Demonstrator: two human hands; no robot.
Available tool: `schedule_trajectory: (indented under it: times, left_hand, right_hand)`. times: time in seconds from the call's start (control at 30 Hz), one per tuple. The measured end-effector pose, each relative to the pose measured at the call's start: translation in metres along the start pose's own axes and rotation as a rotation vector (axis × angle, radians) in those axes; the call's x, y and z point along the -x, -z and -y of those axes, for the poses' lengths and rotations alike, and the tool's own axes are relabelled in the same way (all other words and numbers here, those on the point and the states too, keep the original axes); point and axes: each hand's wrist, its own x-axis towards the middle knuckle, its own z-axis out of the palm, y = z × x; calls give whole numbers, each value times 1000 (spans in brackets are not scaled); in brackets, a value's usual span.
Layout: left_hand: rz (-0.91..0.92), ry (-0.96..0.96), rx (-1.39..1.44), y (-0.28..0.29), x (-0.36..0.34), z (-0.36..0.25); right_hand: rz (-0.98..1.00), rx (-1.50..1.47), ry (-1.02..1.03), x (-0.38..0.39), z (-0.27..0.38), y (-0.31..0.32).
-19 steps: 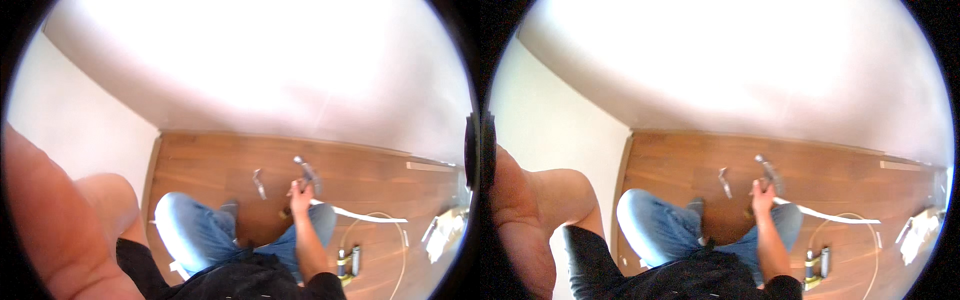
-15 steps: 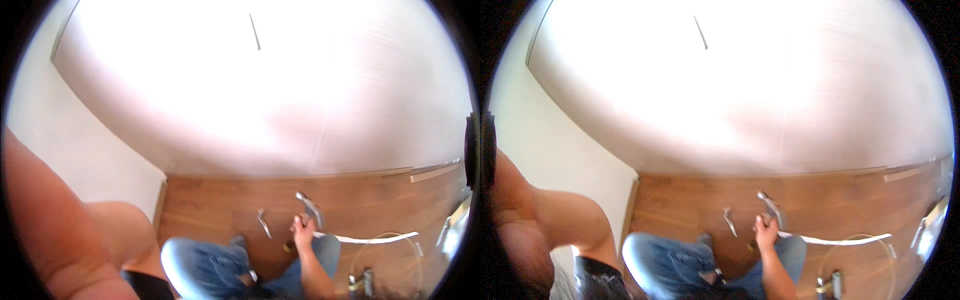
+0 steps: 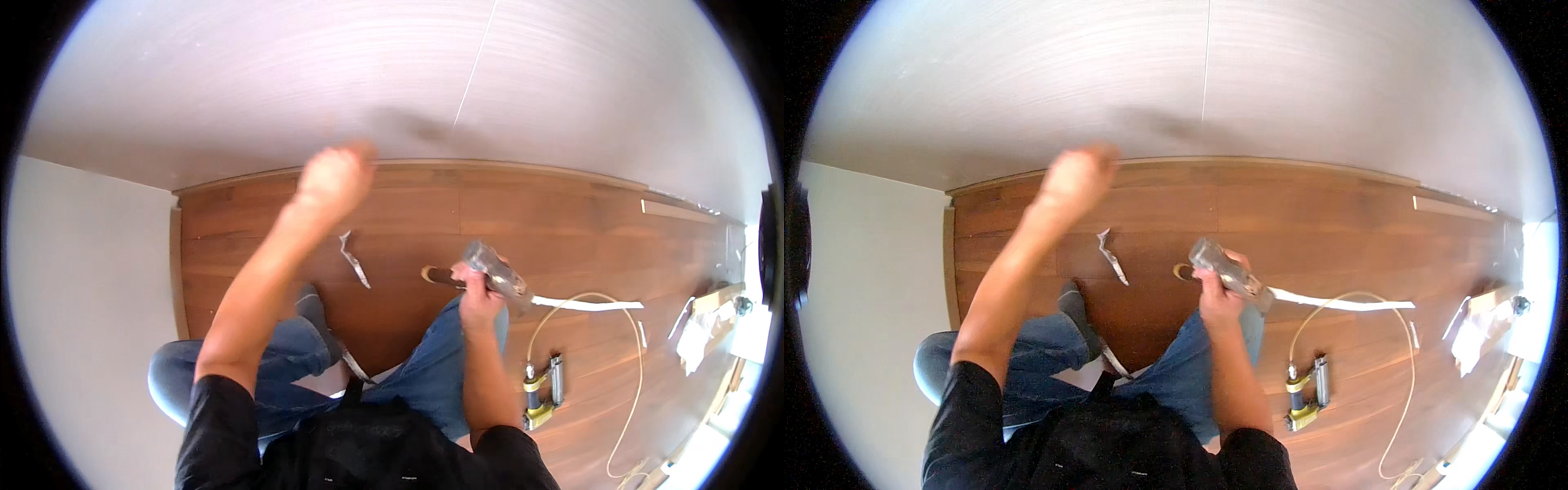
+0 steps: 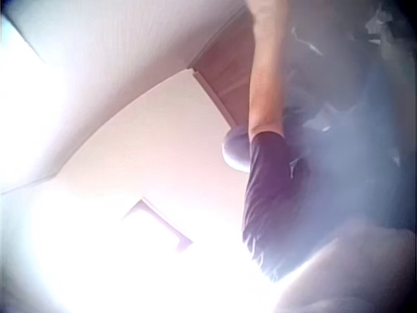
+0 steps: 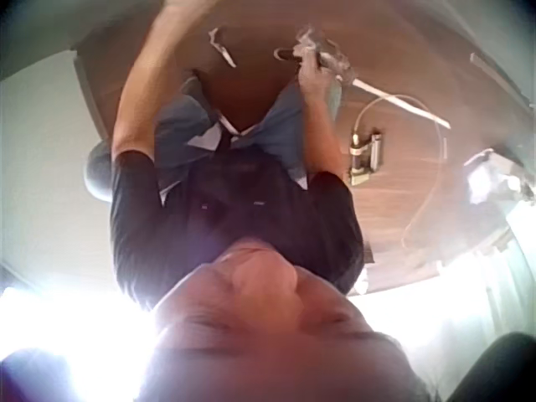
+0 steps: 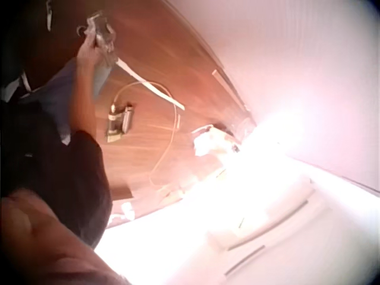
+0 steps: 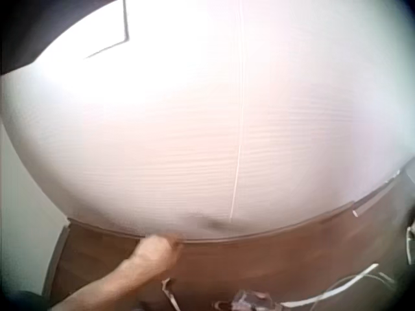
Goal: The person installs baseboard trim along the floor using a hammer and a pneumatic nail gun, aligning the trim pieces against the wall and securing them in place.
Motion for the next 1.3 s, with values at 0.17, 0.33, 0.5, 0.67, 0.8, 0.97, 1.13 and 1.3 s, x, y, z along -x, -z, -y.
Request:
schedule_trajectory:
  times: [0.17, 0.33, 0.5, 0.67, 0.8, 0.97, 1.13, 1.3]
  left_hand:
    - [69, -320, -265, -177, -112, -21]
    - [281, -75, -592, -233, -191, -59]
    - [345, -134, -529, -223, -212, -75]
    - [353, -206, -344, -237, -223, -46]
    - [168, -362, -249, -253, -223, -29]
    - [46, -436, -286, -266, -223, -32]
    - [275, -194, 22, -242, -212, -40]
    - [296, -330, -237, -225, -207, -39]
  right_hand:
    - [262, -208, 234, -83, 15, 12]
    - [334, -107, 240, -161, -13, -4]
    - [458, -246, 186, -216, -67, -5]
    - [314, -109, 105, -222, -97, -35]
    - [373, 113, 254, -237, -110, -36]
    - [328, 167, 398, -238, -123, -52]
    - [171, 198, 399, -228, -132, -76]
    - [318, 2, 308, -221, -140, -60]
